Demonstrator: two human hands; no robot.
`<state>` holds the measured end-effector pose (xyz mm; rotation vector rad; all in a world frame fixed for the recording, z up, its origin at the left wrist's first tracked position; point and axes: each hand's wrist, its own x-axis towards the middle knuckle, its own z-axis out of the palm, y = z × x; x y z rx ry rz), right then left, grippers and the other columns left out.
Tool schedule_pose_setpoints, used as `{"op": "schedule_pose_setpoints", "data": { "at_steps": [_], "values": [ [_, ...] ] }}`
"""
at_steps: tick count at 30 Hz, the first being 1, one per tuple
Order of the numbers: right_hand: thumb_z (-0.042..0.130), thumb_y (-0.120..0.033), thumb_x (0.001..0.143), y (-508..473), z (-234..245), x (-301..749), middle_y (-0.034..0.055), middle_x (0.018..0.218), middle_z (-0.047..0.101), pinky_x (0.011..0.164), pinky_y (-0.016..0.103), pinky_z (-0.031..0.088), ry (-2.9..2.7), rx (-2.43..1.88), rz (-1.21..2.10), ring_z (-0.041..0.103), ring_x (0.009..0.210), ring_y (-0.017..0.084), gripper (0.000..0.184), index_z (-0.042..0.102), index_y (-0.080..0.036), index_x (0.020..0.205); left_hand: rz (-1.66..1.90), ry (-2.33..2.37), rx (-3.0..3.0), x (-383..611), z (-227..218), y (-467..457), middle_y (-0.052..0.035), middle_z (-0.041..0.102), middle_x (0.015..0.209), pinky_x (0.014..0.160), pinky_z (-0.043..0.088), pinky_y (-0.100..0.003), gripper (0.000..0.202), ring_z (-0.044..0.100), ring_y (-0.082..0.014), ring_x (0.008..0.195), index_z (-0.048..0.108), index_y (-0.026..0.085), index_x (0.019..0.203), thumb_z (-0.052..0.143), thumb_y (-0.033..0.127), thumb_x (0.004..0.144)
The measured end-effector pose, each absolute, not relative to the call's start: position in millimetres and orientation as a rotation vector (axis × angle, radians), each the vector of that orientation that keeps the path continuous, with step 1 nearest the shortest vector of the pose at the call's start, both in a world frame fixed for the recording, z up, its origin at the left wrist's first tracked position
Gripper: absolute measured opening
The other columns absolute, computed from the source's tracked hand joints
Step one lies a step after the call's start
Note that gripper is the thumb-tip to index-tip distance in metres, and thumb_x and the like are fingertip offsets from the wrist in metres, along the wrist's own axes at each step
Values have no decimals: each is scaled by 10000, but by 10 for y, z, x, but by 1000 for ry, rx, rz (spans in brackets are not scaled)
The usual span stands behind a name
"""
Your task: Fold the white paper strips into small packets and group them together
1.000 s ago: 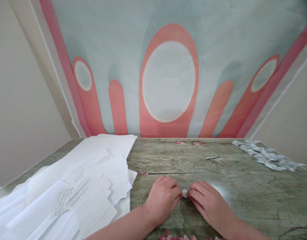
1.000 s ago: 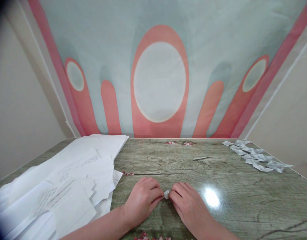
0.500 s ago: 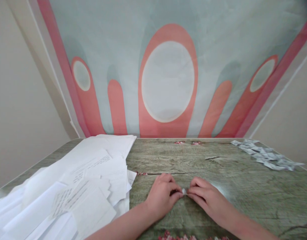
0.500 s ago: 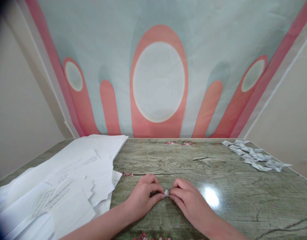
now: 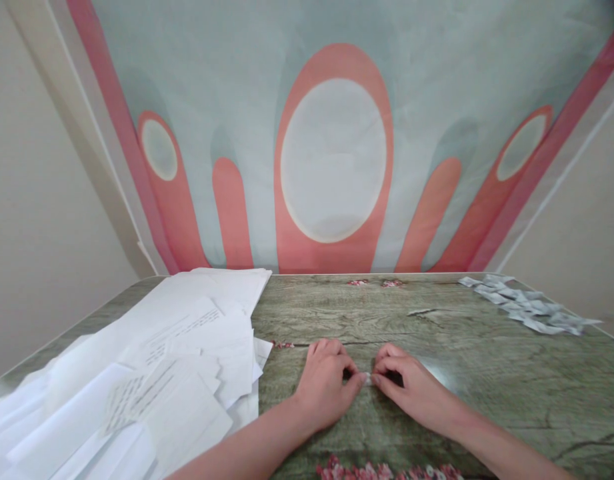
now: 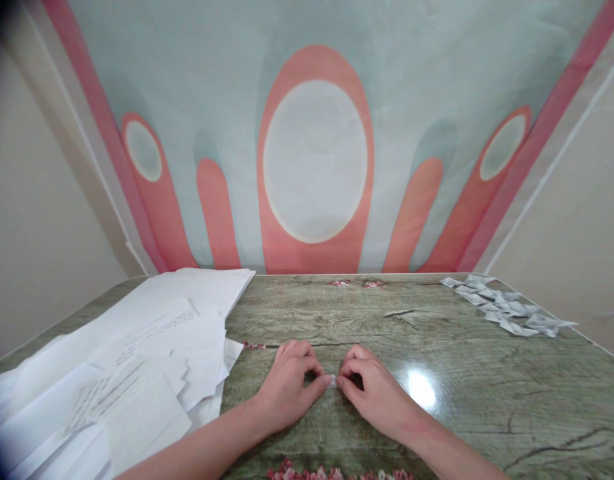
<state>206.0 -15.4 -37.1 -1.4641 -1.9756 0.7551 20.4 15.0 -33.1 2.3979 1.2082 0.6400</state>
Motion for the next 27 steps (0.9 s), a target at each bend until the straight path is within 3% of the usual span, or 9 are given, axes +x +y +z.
{"op": "schedule_pose_setpoints", "data": {
  "at_steps": [10,13,17,27],
  "values": [
    [502,-217,821,-100,-424,2066,7,757,513,667,272,405,-1970,-1468,751,517,733,149,194,483,-192,629,620,1244,2399,224,-328,131,-9,528,834,818,335,-350,137,468,-196,885,622,223,707,604,338,779],
    [511,-202,807,-93,-441,2057,7,758,508,667,276,404,-1972,-1477,716,514,733,152,165,484,-193,645,630,1254,2387,221,-329,134,-2,539,848,826,336,-345,92,467,-196,893,604,229,774,628,316,755],
    [521,-187,791,-86,-455,2054,4,762,503,647,271,404,-1964,-1495,716,511,722,150,124,500,-195,669,640,1237,2384,219,-318,148,7,550,878,837,335,-339,187,468,-193,896,575,247,898,650,289,732],
    [510,-139,788,-114,-427,2019,7,803,517,690,288,403,-2018,-1491,633,515,770,164,84,514,-202,732,593,1207,2441,231,-291,109,-7,530,914,865,321,-351,145,455,-203,940,630,294,918,609,276,776]
  ]
}}
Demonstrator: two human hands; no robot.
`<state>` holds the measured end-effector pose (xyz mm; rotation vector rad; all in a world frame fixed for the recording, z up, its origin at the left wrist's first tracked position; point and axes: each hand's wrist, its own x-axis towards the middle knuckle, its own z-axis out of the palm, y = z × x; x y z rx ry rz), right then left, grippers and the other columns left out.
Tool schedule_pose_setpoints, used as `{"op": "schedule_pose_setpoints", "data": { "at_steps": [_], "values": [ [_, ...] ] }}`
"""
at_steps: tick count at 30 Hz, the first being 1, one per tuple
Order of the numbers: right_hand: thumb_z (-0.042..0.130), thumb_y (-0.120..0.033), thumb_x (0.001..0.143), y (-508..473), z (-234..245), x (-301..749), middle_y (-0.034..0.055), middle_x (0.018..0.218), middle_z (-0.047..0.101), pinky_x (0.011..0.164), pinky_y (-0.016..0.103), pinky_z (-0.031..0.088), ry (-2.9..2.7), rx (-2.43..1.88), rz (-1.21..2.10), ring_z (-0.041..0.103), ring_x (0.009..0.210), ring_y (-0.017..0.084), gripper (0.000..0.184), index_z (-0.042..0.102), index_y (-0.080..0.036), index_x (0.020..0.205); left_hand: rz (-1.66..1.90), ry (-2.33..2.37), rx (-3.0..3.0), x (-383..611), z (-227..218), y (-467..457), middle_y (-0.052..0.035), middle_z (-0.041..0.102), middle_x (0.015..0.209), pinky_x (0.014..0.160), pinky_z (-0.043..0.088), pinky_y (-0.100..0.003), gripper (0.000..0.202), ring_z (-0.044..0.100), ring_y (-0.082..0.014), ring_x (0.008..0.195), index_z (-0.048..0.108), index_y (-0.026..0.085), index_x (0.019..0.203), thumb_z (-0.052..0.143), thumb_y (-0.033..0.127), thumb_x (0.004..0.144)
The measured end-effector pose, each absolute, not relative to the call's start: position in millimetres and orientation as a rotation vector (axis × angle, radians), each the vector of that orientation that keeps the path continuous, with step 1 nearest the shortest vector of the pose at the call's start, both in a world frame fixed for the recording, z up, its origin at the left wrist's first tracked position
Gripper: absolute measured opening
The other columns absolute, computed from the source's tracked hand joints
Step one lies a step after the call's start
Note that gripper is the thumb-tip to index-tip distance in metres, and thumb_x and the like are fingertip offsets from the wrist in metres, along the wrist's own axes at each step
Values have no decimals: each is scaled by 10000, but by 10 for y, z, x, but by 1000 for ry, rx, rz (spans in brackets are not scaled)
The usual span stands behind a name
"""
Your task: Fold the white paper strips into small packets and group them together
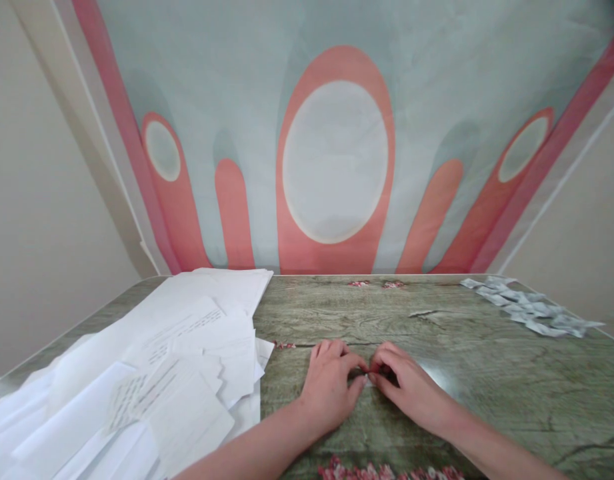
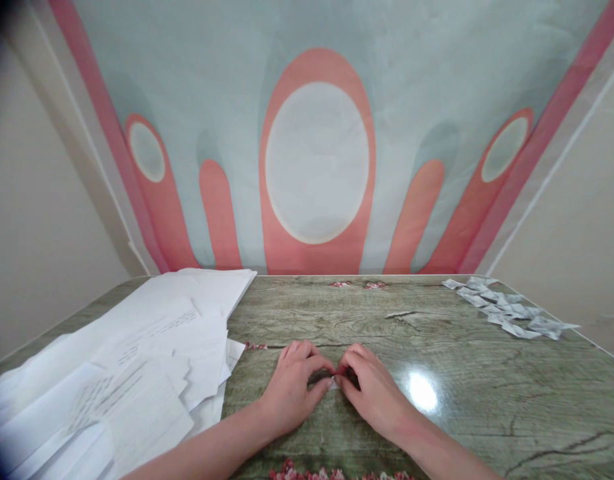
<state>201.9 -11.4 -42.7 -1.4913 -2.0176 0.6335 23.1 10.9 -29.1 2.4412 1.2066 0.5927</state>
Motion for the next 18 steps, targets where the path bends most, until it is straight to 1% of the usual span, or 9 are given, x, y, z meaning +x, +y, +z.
{"op": "schedule_pose_setpoints", "data": {
  "at_steps": [5,8,13,18],
  "values": [
    [496,-138,804,-142,-398,2010,13,819,524,716,297,402,-2044,-1494,594,515,791,169,97,507,-207,736,629,1180,2410,205,-323,111,-2,533,876,847,329,-340,122,462,-192,915,664,304,895,602,280,793],
    [497,-142,807,-137,-414,2014,11,819,527,710,293,402,-2056,-1489,594,513,792,168,94,508,-208,741,642,1156,2389,195,-347,120,3,543,870,847,327,-336,119,471,-184,902,684,316,878,605,282,796],
    [506,-151,811,-128,-433,2010,10,812,528,701,294,396,-2062,-1478,569,511,780,169,88,511,-207,743,650,1164,2378,204,-330,116,-5,550,879,835,335,-341,152,471,-194,905,684,318,919,630,331,777],
    [506,-174,824,-135,-422,2041,14,804,530,688,291,399,-2065,-1450,619,511,772,170,85,513,-205,745,628,1157,2389,205,-315,104,-5,550,881,829,338,-332,127,472,-191,908,694,319,891,638,322,777]
  ]
}}
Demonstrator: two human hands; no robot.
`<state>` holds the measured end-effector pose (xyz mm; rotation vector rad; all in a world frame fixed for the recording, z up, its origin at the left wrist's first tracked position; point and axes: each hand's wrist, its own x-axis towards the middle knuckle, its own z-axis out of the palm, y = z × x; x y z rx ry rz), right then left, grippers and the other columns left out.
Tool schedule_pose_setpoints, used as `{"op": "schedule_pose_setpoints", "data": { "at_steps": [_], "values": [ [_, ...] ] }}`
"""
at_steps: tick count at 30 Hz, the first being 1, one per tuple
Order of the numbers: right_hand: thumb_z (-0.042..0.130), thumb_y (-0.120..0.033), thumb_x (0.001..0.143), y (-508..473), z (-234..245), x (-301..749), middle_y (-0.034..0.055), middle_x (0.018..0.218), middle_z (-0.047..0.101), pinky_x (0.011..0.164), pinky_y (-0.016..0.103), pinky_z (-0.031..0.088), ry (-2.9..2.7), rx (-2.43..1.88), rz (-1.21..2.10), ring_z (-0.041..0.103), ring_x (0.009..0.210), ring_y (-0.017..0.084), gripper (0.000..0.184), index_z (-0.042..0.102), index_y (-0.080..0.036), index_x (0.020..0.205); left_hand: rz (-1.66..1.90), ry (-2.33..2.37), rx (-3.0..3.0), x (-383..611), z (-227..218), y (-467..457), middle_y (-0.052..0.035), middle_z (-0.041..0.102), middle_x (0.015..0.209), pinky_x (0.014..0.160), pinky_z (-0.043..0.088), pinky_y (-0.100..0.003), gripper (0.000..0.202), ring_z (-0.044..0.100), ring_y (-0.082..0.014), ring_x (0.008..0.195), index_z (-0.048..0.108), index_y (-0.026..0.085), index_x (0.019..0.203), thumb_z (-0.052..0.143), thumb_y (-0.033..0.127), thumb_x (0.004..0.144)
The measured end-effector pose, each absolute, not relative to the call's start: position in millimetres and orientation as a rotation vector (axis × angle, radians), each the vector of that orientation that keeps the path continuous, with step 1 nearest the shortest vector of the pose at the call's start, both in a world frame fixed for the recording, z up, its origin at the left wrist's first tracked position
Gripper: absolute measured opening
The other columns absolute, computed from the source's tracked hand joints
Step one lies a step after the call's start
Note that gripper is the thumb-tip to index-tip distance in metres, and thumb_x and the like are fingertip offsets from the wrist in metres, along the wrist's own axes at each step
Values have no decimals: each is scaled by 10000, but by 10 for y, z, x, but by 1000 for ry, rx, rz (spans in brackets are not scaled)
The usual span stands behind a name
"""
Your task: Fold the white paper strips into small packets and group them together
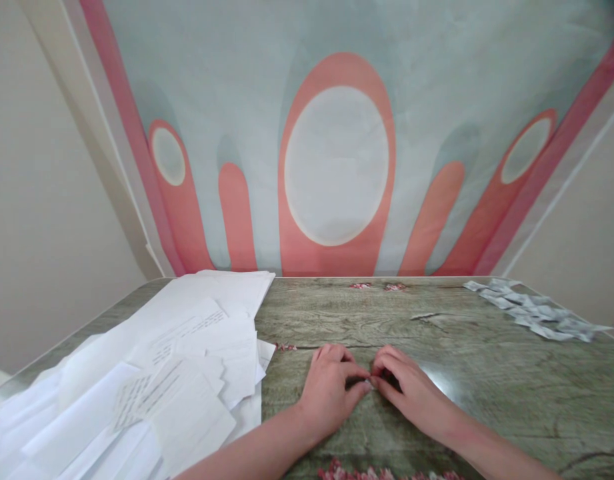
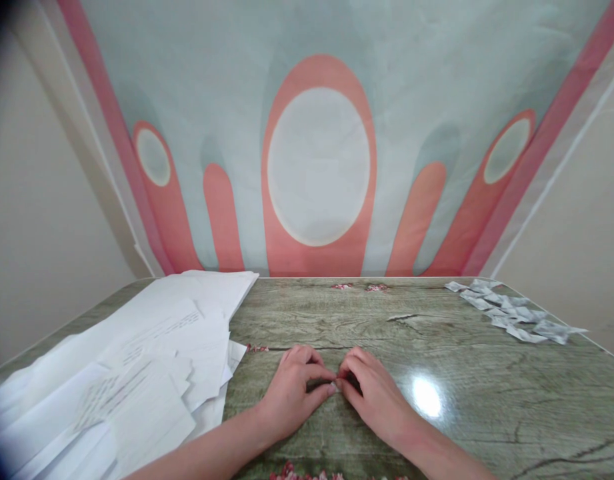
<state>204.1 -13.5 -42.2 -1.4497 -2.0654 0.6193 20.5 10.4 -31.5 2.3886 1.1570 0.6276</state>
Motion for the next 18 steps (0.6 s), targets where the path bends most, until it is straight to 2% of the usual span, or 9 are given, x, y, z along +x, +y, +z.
{"op": "schedule_pose_setpoints", "data": {
  "at_steps": [6,12,18],
  "values": [
    [532,-222,821,-149,-389,2077,16,827,533,689,283,412,-2037,-1421,738,515,792,168,73,534,-204,750,625,1120,2378,191,-332,93,-1,560,908,823,344,-322,135,477,-189,926,690,323,906,628,354,791],
    [547,-222,805,-169,-395,2067,20,841,551,715,285,417,-1993,-1422,784,528,814,172,66,562,-201,744,618,1124,2358,189,-325,82,-7,567,920,837,349,-323,158,480,-195,943,670,291,927,645,307,772],
    [551,-218,802,-195,-422,2051,13,814,560,737,285,410,-1937,-1417,774,536,805,167,102,574,-198,704,615,1170,2336,193,-308,79,-14,571,868,820,355,-323,105,487,-201,920,640,224,817,678,285,740]
  ]
}}
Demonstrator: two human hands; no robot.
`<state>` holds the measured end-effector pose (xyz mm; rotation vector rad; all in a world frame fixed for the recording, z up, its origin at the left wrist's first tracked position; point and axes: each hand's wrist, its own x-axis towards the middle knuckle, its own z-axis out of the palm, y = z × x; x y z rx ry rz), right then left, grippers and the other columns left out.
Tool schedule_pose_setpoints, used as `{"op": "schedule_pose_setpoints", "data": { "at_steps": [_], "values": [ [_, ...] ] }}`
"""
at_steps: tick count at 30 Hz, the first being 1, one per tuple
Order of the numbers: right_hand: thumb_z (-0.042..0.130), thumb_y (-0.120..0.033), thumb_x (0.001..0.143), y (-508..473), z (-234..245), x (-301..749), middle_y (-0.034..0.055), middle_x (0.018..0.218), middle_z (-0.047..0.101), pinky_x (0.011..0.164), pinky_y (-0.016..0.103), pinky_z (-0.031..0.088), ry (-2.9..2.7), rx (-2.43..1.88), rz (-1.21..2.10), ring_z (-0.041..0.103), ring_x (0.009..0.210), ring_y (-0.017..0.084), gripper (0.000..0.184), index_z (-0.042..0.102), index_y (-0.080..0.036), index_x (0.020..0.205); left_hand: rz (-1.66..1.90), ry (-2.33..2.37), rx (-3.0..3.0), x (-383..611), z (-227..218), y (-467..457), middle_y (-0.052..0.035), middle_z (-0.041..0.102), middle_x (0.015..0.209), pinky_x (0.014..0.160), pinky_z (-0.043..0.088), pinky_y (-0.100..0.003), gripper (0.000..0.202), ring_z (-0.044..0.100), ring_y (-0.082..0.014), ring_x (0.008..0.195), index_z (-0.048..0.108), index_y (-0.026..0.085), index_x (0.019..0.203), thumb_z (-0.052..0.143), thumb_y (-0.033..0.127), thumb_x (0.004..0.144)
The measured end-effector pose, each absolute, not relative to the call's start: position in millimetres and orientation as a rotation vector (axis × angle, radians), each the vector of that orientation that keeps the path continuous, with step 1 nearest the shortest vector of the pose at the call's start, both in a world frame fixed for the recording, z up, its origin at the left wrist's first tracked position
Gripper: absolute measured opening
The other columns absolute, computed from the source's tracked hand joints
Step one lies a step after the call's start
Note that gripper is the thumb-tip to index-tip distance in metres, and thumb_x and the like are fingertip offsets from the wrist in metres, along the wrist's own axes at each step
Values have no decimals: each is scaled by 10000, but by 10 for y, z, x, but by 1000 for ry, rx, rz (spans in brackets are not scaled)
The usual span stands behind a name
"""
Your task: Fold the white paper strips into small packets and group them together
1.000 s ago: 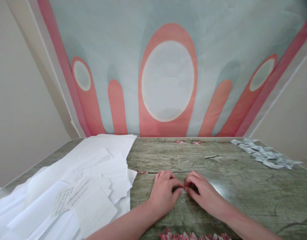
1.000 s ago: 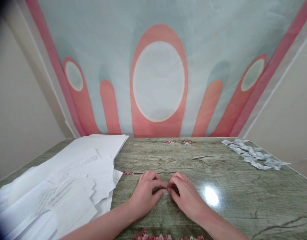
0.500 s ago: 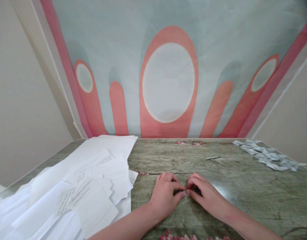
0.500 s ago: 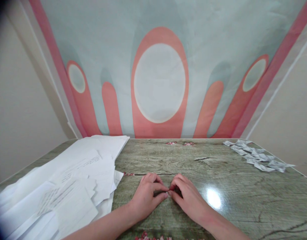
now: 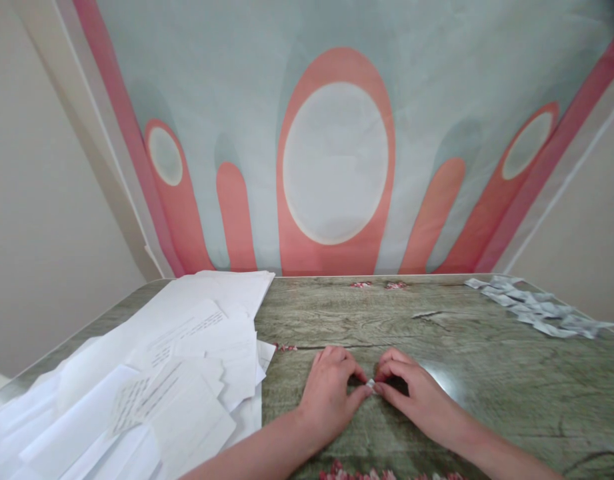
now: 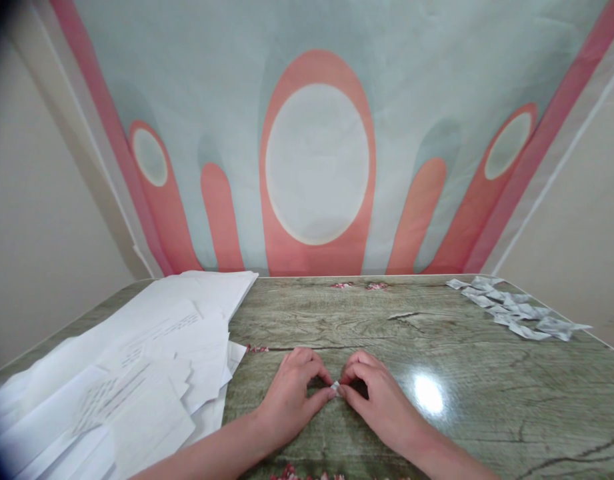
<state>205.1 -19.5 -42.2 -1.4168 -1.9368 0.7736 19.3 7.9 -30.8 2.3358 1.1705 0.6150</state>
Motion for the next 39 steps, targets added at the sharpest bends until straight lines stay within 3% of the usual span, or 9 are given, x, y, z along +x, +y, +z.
{"op": "schedule_pose_setpoints", "data": {
  "at_steps": [19,27,32,39],
  "values": [
    [534,-250,831,-239,-431,2020,15,852,586,757,308,388,-1989,-1444,697,540,834,185,75,583,-217,785,604,1121,2365,209,-291,73,-8,592,801,786,355,-315,118,506,-191,854,586,188,718,674,258,751],
    [508,-200,842,-307,-428,1977,3,804,581,740,306,397,-1966,-1446,649,522,806,184,76,555,-223,787,658,1127,2345,194,-306,38,-11,581,885,809,352,-317,186,490,-191,896,579,198,868,692,224,723],
    [503,-183,840,-300,-486,1982,10,844,581,758,299,413,-1937,-1368,678,530,828,176,66,554,-216,812,638,1122,2378,187,-331,59,-21,565,900,821,353,-332,145,479,-209,935,607,212,854,673,288,749],
    [543,-161,798,-286,-583,2000,6,855,574,737,295,439,-1869,-1384,695,547,813,168,84,543,-214,864,680,1087,2337,191,-354,81,-19,579,885,804,367,-319,152,497,-204,913,601,199,823,702,229,714]
  ]
}}
